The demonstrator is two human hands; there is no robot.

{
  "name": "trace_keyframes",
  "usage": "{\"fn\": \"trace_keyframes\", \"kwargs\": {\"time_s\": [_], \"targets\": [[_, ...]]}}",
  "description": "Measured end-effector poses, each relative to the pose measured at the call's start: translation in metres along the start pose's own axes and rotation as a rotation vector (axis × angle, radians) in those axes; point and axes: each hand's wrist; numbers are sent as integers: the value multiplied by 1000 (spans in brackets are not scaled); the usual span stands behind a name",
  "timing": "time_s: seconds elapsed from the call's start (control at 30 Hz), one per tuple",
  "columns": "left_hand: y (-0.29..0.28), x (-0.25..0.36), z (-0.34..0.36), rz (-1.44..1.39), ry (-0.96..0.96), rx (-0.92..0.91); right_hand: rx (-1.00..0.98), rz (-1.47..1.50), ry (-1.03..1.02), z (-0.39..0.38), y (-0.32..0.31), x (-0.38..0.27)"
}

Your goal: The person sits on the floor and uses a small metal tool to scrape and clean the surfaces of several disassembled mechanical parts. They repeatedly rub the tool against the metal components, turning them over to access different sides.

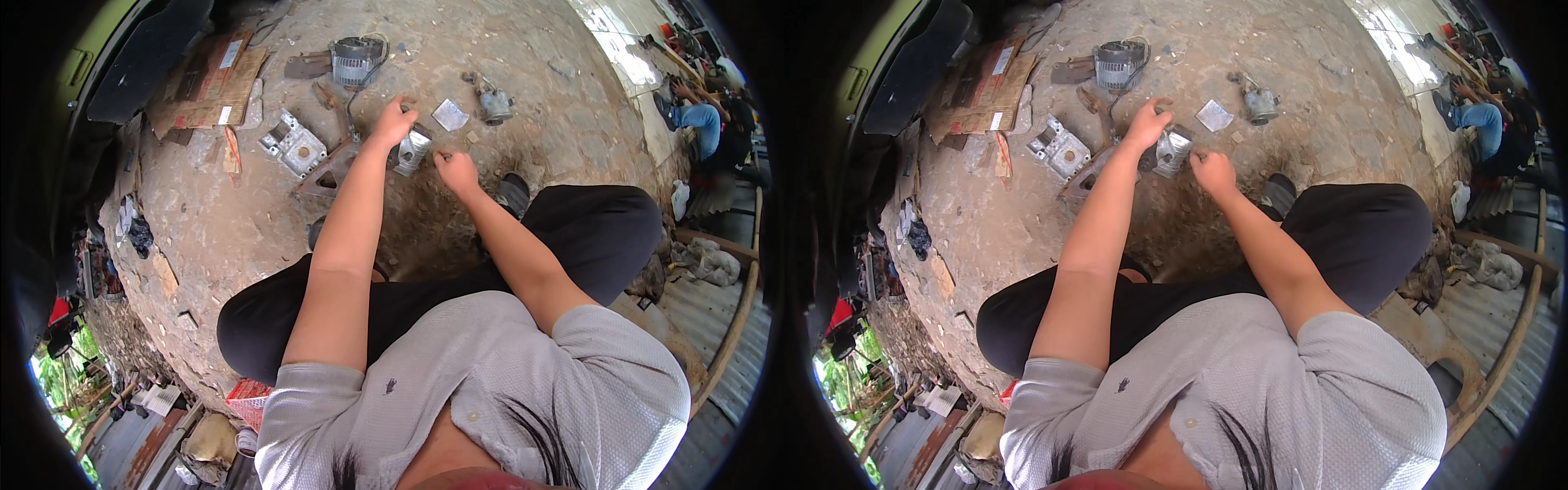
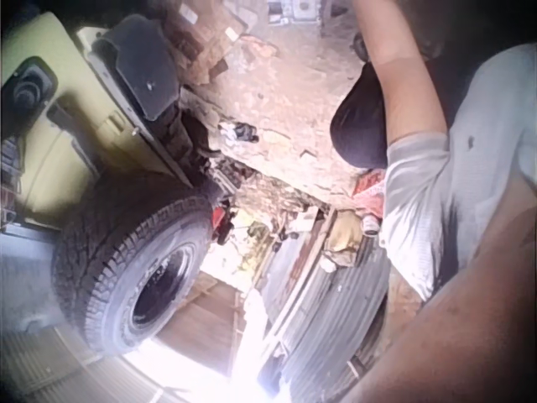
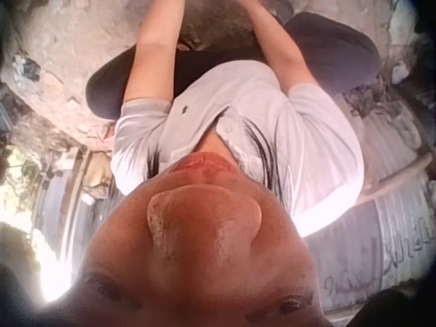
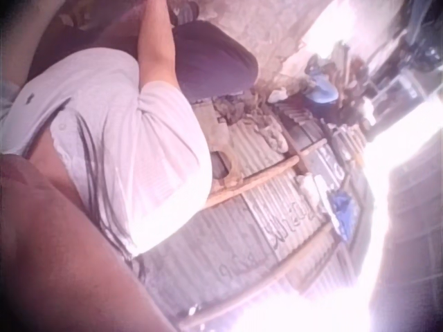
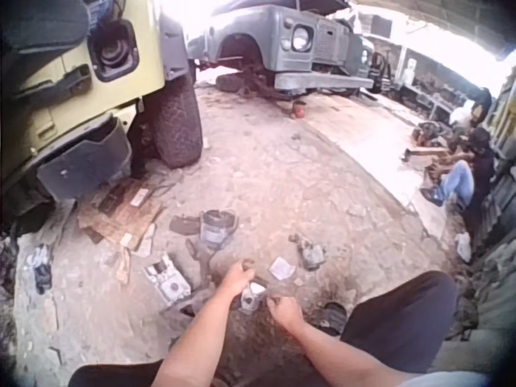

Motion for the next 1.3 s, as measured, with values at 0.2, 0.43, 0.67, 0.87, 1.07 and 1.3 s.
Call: {"fn": "trace_keyframes", "kwargs": {"time_s": [0.2,0.43,0.67,0.87,1.07,1.3], "targets": [[7,-1,6,-24,5,-24,93,475,-285,10,15,3],[6,-5,4,-89,-5,-32,-41,369,-59,17,27,22],[5,0,-4,-74,27,-16,89,351,-171,8,29,22],[-9,7,-15,-92,-60,-4,63,490,-247,-3,-10,-42],[-5,8,-15,-59,21,39,86,31,-133,-3,15,21],[-10,-18,-17,-21,156,127,20,186,-97,-16,-8,-35]]}}
Point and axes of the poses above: each hand's wrist, its own z-axis towards the middle knuckle, its own y-axis out of the palm, x = y × z, and after that the axes turned 13 degrees about y, right-handed
